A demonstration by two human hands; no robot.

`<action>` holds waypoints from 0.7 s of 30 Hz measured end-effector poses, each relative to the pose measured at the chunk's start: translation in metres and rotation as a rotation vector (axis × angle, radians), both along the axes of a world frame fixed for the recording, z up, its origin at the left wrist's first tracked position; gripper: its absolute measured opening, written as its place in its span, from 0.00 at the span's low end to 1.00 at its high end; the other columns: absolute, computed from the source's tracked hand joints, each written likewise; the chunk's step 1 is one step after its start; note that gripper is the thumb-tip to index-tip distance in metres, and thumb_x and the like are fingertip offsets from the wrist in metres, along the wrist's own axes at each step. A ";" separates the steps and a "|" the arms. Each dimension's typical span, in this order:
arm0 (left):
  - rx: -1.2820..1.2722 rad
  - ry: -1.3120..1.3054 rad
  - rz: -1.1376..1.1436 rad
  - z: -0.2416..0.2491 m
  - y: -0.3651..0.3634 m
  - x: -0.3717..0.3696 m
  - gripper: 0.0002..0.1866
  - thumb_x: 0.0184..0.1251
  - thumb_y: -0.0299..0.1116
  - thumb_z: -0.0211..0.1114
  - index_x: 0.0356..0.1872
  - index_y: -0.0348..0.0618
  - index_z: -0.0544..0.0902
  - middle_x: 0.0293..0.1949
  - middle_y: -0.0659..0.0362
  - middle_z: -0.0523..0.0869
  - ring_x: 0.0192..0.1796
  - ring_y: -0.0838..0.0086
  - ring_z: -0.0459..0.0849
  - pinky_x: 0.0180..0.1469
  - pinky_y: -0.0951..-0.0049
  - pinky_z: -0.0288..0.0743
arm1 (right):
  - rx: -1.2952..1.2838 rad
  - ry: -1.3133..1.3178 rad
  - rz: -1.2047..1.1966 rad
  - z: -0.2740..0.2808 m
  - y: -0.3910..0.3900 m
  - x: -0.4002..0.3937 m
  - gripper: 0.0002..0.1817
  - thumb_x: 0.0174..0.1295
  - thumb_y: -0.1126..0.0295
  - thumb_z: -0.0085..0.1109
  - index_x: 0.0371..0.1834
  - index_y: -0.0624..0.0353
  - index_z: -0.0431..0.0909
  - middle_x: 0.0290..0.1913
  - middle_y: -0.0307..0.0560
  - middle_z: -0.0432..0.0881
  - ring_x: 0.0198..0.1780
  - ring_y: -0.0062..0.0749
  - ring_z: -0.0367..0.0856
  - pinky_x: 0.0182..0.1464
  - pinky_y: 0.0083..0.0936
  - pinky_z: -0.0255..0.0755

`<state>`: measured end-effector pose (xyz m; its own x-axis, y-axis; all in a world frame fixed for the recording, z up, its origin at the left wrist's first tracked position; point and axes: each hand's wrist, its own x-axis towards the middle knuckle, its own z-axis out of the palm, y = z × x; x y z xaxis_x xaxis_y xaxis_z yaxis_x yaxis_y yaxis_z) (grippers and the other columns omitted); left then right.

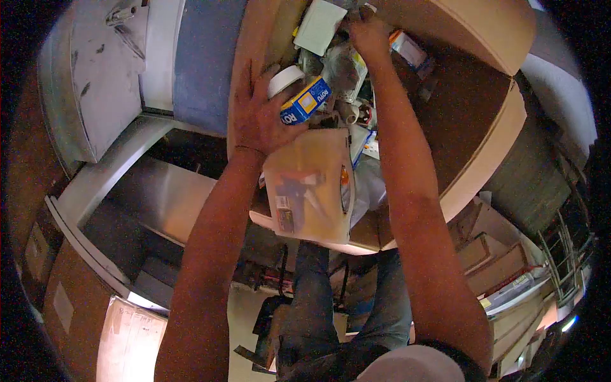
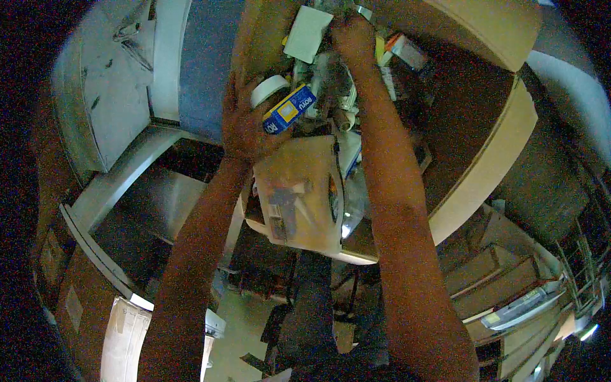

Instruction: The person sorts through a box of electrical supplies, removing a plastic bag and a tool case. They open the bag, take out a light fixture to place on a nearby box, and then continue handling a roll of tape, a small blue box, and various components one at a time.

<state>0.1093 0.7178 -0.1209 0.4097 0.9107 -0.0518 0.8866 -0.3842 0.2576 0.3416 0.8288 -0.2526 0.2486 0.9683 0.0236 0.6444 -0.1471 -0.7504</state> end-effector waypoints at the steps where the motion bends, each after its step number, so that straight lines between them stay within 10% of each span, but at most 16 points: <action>1: 0.005 -0.010 -0.018 0.001 0.001 0.000 0.36 0.34 0.55 0.78 0.53 0.59 0.89 0.67 0.56 0.71 0.77 0.38 0.54 0.75 0.43 0.55 | 0.000 0.000 0.000 -0.004 0.001 -0.003 0.15 0.64 0.61 0.56 0.41 0.62 0.83 0.36 0.64 0.86 0.35 0.62 0.85 0.42 0.51 0.81; 7: 0.004 -0.004 -0.039 0.001 0.002 -0.001 0.37 0.34 0.55 0.79 0.55 0.60 0.87 0.67 0.56 0.72 0.77 0.37 0.54 0.76 0.42 0.55 | -0.042 -0.300 0.191 -0.045 0.018 -0.004 0.17 0.64 0.57 0.57 0.39 0.62 0.84 0.35 0.64 0.86 0.38 0.61 0.86 0.45 0.52 0.81; 21: 0.022 0.003 -0.115 0.016 0.009 0.008 0.34 0.40 0.53 0.75 0.55 0.58 0.87 0.62 0.50 0.74 0.70 0.44 0.66 0.78 0.40 0.51 | 0.092 0.067 -0.144 0.010 -0.045 -0.008 0.27 0.57 0.58 0.66 0.54 0.66 0.79 0.51 0.64 0.81 0.56 0.64 0.77 0.56 0.49 0.74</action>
<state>0.1175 0.7264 -0.1052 0.5116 0.8586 -0.0335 0.8369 -0.4892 0.2455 0.3337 0.7834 -0.2421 0.3890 0.9170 0.0889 0.5700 -0.1637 -0.8052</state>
